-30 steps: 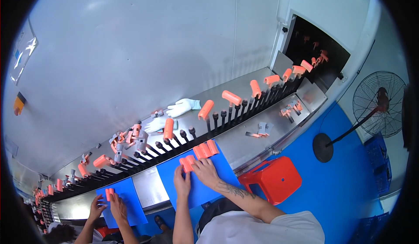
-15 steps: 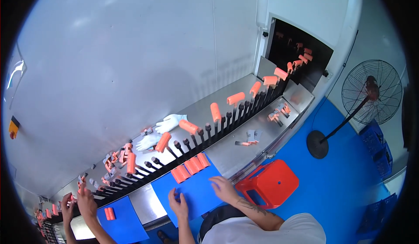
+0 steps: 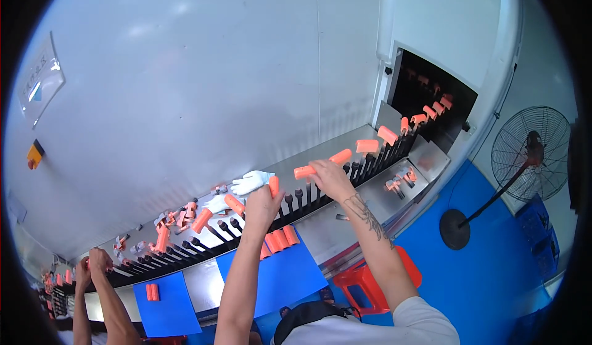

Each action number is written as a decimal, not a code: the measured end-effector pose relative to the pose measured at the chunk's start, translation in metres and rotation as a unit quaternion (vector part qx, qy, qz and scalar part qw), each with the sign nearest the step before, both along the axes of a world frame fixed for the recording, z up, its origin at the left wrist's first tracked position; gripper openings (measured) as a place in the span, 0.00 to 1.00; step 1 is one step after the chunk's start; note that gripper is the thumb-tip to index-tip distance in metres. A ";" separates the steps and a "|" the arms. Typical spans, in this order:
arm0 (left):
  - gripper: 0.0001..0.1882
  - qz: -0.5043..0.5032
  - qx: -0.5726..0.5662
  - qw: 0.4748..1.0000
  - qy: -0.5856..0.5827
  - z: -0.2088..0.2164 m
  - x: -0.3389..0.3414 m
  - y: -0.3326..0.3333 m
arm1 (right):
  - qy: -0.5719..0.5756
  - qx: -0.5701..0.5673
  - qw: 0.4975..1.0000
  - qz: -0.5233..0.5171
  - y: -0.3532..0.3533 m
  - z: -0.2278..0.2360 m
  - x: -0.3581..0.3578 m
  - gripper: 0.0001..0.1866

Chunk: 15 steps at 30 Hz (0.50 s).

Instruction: Sort and arrange orange components from a conveyor rack onto a blue tray in a factory setting.

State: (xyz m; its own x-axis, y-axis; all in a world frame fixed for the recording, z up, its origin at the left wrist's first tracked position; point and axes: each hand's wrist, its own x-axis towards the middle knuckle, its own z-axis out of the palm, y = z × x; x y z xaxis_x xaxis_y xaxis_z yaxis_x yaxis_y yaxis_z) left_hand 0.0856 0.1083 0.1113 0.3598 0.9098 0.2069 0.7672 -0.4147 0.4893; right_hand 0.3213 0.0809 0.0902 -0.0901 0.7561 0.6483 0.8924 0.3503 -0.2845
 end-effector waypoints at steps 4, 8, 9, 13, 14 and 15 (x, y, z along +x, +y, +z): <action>0.13 0.012 0.063 0.996 0.064 -0.001 -0.021 0.008 | -0.031 -0.130 0.989 -0.063 -0.001 0.001 -0.038 0.15; 0.04 -0.014 0.123 0.976 0.178 0.013 -0.036 0.000 | -0.063 -0.156 0.984 -0.065 0.023 0.032 -0.052 0.16; 0.05 -0.001 0.115 0.975 0.188 0.012 -0.039 -0.007 | -0.014 -0.246 0.969 -0.018 0.032 0.038 -0.047 0.15; 0.13 0.047 0.204 0.978 -0.027 -0.002 -0.079 -0.080 | 0.202 -0.174 0.961 -0.079 0.009 0.032 -0.048 0.20; 0.16 0.057 0.198 0.976 -0.064 -0.025 -0.112 -0.102 | 0.262 -0.158 0.950 -0.066 -0.023 0.033 -0.076 0.18; 0.18 0.100 0.097 0.985 -0.101 -0.047 -0.136 -0.116 | 0.299 -0.120 0.947 -0.015 -0.044 0.012 -0.098 0.17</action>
State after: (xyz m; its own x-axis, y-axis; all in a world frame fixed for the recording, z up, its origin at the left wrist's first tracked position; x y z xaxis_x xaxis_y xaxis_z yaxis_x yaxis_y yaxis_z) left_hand -0.0508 -0.0082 0.0642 0.1109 0.8949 0.4323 0.7388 -0.3652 0.5664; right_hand 0.2231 0.0367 0.1022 0.2627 0.8840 0.3866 0.5555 0.1890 -0.8098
